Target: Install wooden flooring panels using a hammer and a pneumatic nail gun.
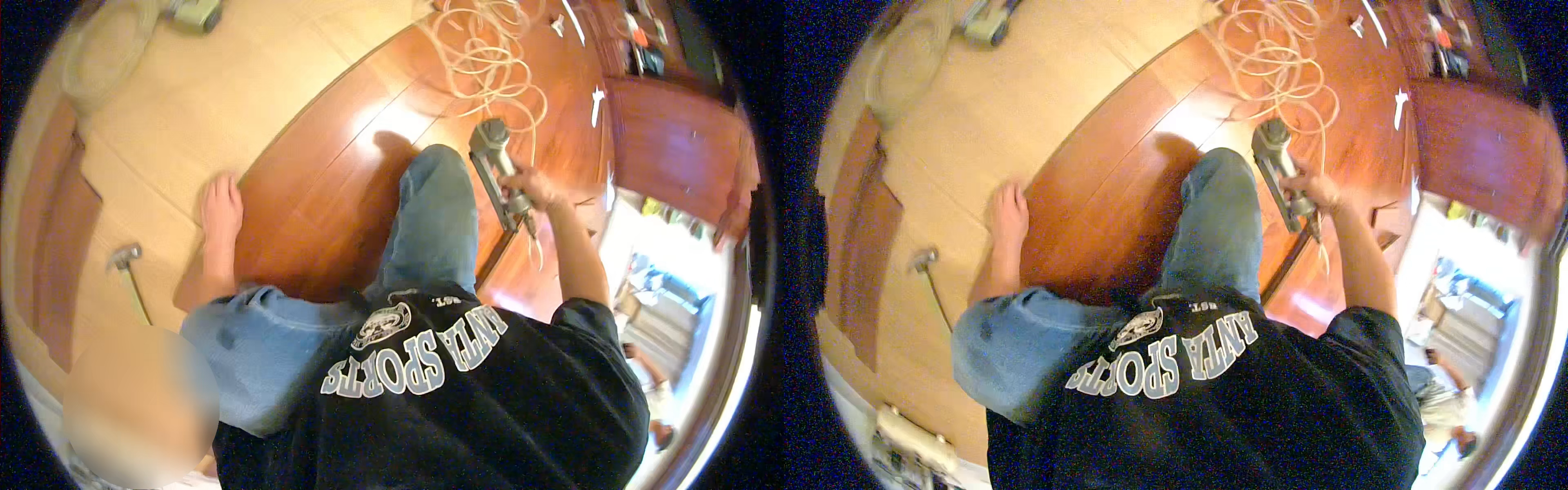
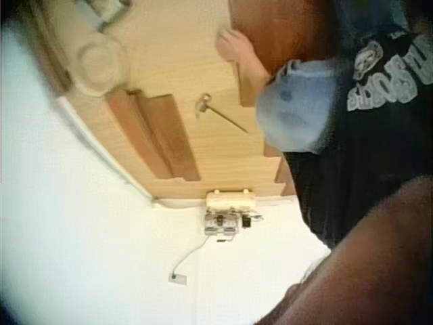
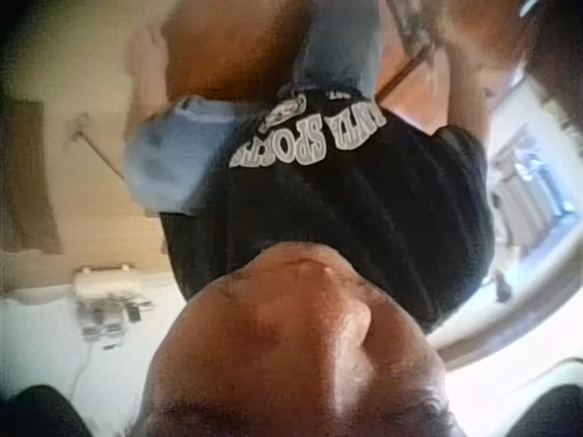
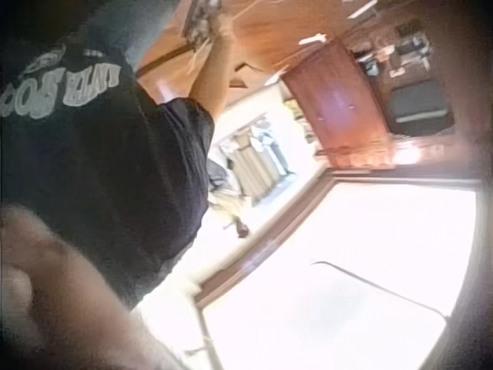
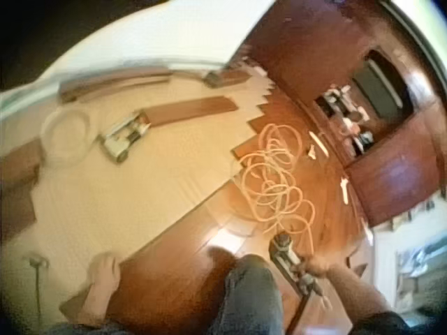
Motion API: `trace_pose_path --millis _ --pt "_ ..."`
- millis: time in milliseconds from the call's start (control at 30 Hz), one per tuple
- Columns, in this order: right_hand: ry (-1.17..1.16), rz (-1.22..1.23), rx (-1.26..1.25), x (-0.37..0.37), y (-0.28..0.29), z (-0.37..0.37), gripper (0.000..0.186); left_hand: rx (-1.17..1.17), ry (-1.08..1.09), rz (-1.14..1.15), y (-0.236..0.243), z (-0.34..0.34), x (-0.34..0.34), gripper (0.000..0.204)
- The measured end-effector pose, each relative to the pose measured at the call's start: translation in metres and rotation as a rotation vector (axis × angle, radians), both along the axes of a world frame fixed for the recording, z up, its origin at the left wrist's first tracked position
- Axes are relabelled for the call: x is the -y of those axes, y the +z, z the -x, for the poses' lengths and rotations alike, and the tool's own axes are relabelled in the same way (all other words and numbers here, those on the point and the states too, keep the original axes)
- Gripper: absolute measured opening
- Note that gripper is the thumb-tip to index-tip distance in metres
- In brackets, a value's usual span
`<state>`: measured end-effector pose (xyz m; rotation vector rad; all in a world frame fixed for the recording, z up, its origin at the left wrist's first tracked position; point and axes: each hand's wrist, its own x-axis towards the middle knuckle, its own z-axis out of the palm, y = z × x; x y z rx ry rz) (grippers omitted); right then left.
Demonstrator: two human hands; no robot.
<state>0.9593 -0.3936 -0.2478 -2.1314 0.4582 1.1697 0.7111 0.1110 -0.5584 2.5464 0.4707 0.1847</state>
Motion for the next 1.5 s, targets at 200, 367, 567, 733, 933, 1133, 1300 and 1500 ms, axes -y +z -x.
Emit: trace_pose_path --millis 200,367,567,733,933,1133,1300,1500 --pt "-0.110 0.130 0.439 0.150 -0.106 0.120 0.087 -0.123 -0.042 -0.395 0.031 0.092 -0.011 0.028" --pt "-0.099 0.505 0.459 0.160 -0.156 0.154 0.082 -0.138 -0.062 -0.434 0.064 0.091 -0.021 0.032" --pt "-0.251 0.583 0.432 0.186 -0.203 0.148 0.083 -0.204 0.022 -0.341 0.133 0.153 0.027 0.033" --pt "-0.324 0.652 0.466 0.206 -0.242 0.142 0.084 -0.232 0.161 -0.254 0.160 0.227 0.044 0.033" --pt "-0.560 0.446 0.499 0.199 -0.190 0.110 0.075 -0.250 -0.043 -0.107 0.188 0.143 0.050 0.034" --pt "-0.867 0.989 0.322 0.257 -0.305 0.062 0.048 -0.297 -0.884 0.264 0.112 -0.137 0.243 0.035" --pt "-0.643 0.764 0.567 0.264 -0.239 0.064 0.060 -0.404 -1.106 0.438 0.111 -0.175 0.318 0.036" --pt "-0.386 0.700 0.745 0.190 -0.197 0.049 0.062 -0.491 -1.159 0.646 0.117 -0.213 0.319 0.037"
